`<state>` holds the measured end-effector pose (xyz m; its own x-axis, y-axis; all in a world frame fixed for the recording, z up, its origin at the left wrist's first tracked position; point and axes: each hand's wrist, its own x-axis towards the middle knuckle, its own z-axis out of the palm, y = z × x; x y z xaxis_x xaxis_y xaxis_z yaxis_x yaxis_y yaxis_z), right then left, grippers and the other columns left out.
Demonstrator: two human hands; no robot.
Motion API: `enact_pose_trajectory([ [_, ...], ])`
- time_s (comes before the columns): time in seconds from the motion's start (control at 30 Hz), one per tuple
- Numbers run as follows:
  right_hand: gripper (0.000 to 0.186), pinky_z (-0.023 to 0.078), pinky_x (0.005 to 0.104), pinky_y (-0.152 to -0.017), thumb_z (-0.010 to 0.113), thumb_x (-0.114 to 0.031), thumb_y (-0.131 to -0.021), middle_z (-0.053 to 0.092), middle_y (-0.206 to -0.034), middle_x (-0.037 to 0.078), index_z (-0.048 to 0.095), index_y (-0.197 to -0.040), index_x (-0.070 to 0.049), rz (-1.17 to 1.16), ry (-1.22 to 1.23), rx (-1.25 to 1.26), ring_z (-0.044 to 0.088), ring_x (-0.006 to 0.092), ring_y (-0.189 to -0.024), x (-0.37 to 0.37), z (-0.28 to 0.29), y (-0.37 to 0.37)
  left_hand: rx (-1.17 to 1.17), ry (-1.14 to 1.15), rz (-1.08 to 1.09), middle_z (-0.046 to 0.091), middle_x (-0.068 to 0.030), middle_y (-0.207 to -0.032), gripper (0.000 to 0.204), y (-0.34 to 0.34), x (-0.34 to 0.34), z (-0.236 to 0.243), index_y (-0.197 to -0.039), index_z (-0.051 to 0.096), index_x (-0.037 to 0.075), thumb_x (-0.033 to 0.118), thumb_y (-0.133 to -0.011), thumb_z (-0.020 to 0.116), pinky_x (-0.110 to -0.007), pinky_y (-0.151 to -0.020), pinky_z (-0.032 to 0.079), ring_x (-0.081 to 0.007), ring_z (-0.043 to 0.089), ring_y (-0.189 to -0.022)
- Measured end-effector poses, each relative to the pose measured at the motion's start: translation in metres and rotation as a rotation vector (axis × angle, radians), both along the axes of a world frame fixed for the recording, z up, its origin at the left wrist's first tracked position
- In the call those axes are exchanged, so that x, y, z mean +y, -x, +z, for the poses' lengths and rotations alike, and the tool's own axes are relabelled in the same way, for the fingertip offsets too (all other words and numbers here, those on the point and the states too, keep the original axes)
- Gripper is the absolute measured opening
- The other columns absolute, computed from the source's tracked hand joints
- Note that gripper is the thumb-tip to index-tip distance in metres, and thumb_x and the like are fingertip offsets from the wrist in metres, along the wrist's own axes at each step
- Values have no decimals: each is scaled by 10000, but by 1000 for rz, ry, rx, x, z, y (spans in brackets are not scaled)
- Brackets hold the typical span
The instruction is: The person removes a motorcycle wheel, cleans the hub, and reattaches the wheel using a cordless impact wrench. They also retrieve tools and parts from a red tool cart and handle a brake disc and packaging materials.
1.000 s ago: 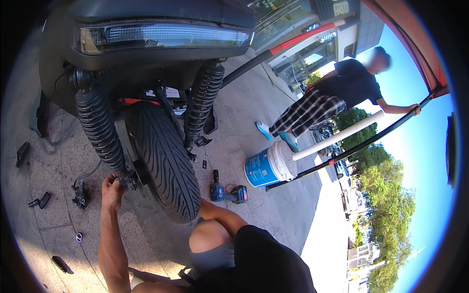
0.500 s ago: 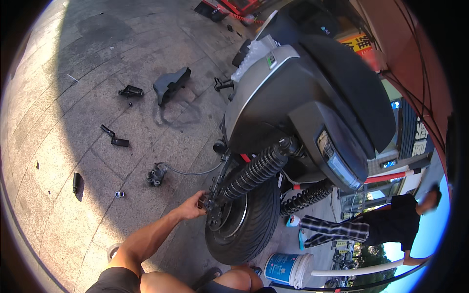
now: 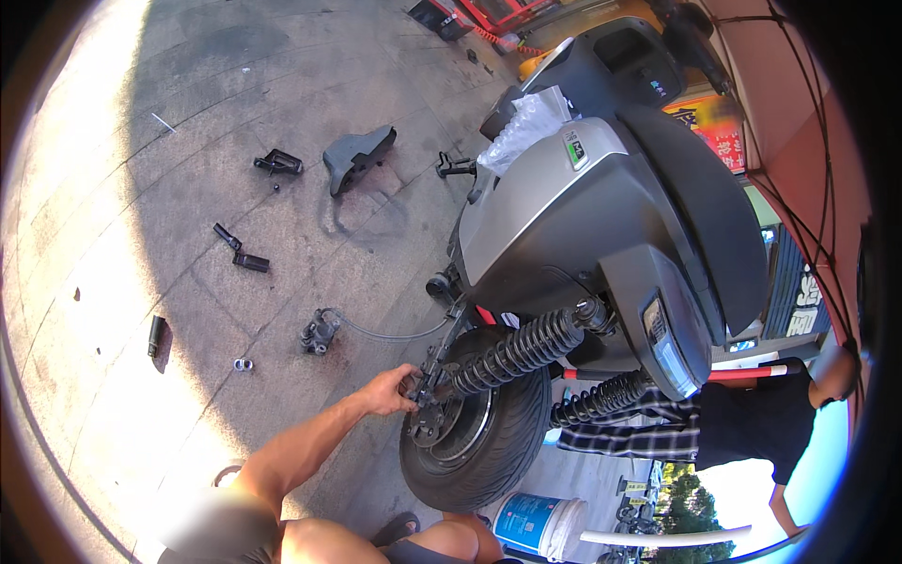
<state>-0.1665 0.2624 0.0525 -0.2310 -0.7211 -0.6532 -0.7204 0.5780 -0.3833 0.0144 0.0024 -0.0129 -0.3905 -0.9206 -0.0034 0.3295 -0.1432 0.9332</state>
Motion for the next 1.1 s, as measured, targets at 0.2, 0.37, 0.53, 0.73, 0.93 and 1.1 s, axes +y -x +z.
enact_pose_trajectory([
  [0.2, 298, 380, 404, -942, 400, -162, -934, 515, -1206, 221, 513, -1154, 6, -30, 4, -18, 476, 344, -1139, 22, -1, -9, 169, -107, -114, 550, -46, -863, 569, -8, -5, 1, -1185, 490, 22, 41, -678, 747, -295, -673, 483, -138, 555, -759],
  [0.37, 286, 396, 413, -914, 405, -169, -932, 537, -1169, 225, 531, -1119, 6, -32, 66, -14, 502, 351, -1104, 10, 13, 5, 355, -454, -142, 589, -82, -869, 435, -6, -1, 5, -1140, 503, -34, -5, -728, 640, -305, -686, 526, -169, 615, -791],
  [0.53, 277, 413, 422, -887, 409, -176, -930, 559, -1132, 229, 549, -1085, 6, -61, 207, 19, 528, 359, -1069, -33, 41, 45, 363, -460, 61, 585, -64, -818, 207, 1, 12, 16, -1039, 544, 3, 116, -866, 544, -294, -599, 494, -147, 585, -694],
  [0.73, 272, 432, 432, -854, 415, -184, -927, 586, -1088, 234, 571, -1043, 6, -122, 457, 50, 559, 368, -1026, -129, 60, 103, -15, -377, 200, 570, -78, -772, 410, 1, 8, 32, -964, 543, 19, 414, -969, 432, -307, -520, 483, -165, 586, -589],
  [0.93, 274, 452, 443, -822, 421, -192, -924, 612, -1044, 239, 593, -1001, 6, -120, 566, 93, 590, 377, -984, -196, 64, 147, -443, -501, 1, 517, -68, -610, 482, 4, -1, 33, -818, 544, 16, 445, -975, 388, -324, -419, 420, -177, 517, -469],
  [1.1, 274, 469, 467, -748, 419, -201, -929, 625, -958, 255, 602, -926, 3, 289, 693, 240, 605, 414, -893, -223, 50, 191, -222, -584, 116, 433, -39, -524, 483, 15, 12, 33, -735, 505, 53, 444, -981, 365, -305, -367, 310, -148, 395, -396],
])
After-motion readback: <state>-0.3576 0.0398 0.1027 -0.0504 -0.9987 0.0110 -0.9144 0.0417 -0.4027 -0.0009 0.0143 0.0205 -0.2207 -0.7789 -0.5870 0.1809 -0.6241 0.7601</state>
